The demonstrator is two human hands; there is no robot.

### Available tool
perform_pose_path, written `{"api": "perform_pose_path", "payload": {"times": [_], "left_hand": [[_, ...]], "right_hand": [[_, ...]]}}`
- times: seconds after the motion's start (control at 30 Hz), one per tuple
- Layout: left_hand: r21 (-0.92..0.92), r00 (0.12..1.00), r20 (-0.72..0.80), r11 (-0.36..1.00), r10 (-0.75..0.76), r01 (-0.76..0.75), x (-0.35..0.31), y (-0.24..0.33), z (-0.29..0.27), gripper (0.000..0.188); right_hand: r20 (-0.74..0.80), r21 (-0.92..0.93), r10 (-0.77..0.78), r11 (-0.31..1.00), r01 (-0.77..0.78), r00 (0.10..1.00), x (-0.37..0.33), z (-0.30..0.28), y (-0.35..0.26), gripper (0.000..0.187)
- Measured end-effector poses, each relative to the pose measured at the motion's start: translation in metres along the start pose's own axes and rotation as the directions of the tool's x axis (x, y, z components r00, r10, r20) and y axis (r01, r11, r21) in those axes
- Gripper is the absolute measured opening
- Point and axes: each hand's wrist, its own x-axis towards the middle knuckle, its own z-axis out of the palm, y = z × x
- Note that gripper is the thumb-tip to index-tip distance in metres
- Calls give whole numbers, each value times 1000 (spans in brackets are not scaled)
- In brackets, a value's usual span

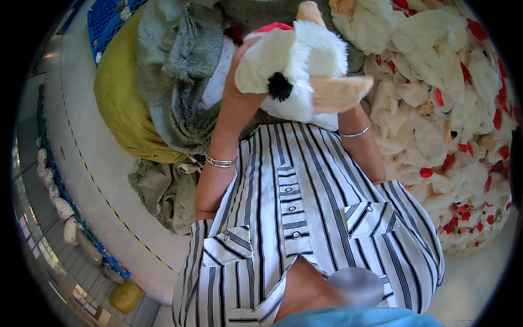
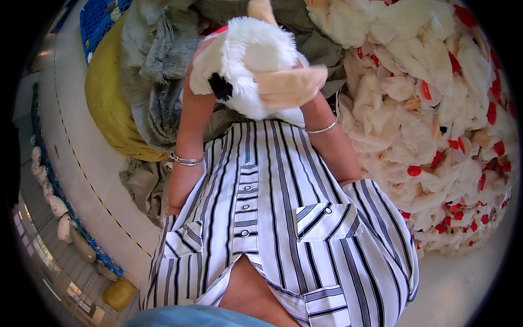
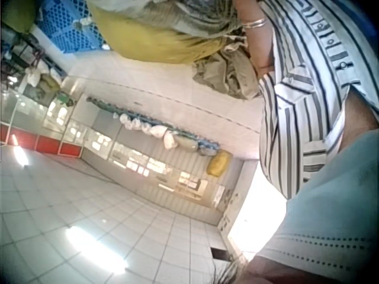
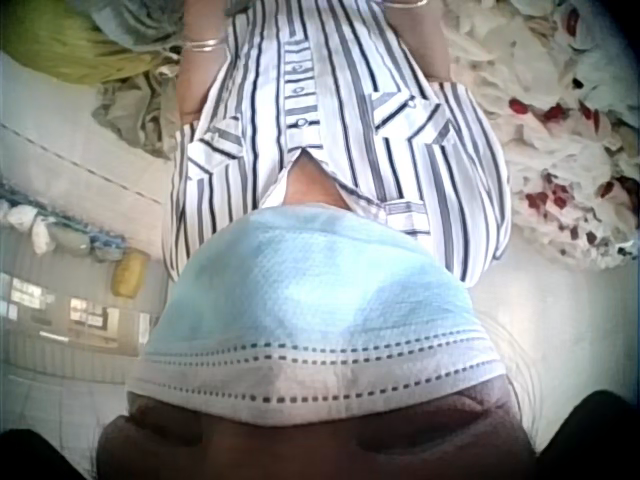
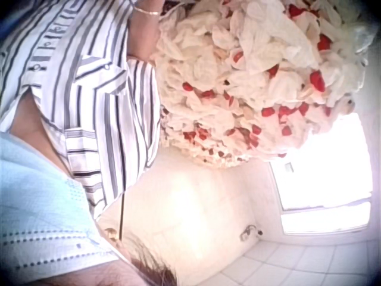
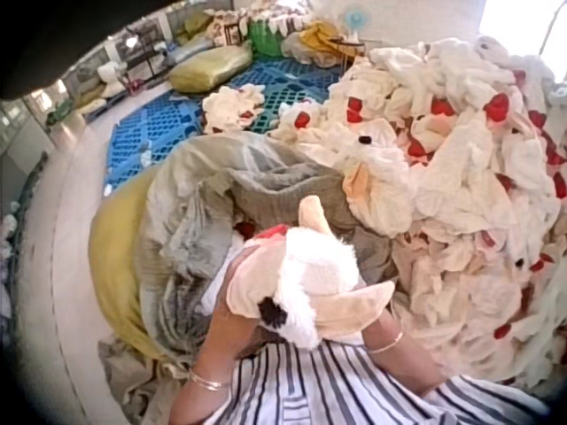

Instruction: The person assembles white stuffed animal toys by hand. They repeatedly pick up a white plush body, insert a red fabric piece into an opening, and manipulate the toy to shape it. The person handles multiple identical toys one at a time, turning them over and adjusting the red insert before placing them back into a pile.

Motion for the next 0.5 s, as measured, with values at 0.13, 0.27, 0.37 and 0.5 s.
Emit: {"api": "perform_pose_path", "payload": {"times": [0.13, 0.27, 0.37, 0.5], "left_hand": [[-106, 979, -182, 992, -94, 75, -5, -3, -16, 50], [-144, 979, -190, 989, -72, 45, -3, 0, -19, 54], [-164, 998, -34, 985, -57, 50, -5, 13, -18, 60], [-517, 886, 458, 833, 74, 198, -11, 19, -57, 66]], "right_hand": [[48, 335, 52, 940, -65, 997, 8, 7, -1, 41], [-1, 327, 120, 938, -113, 993, 11, 23, -18, 36], [-83, 20, 25, 1000, -24, 996, 7, 32, -23, 33], [-103, 182, -184, 963, 200, 978, 1, 35, -39, 38]]}}
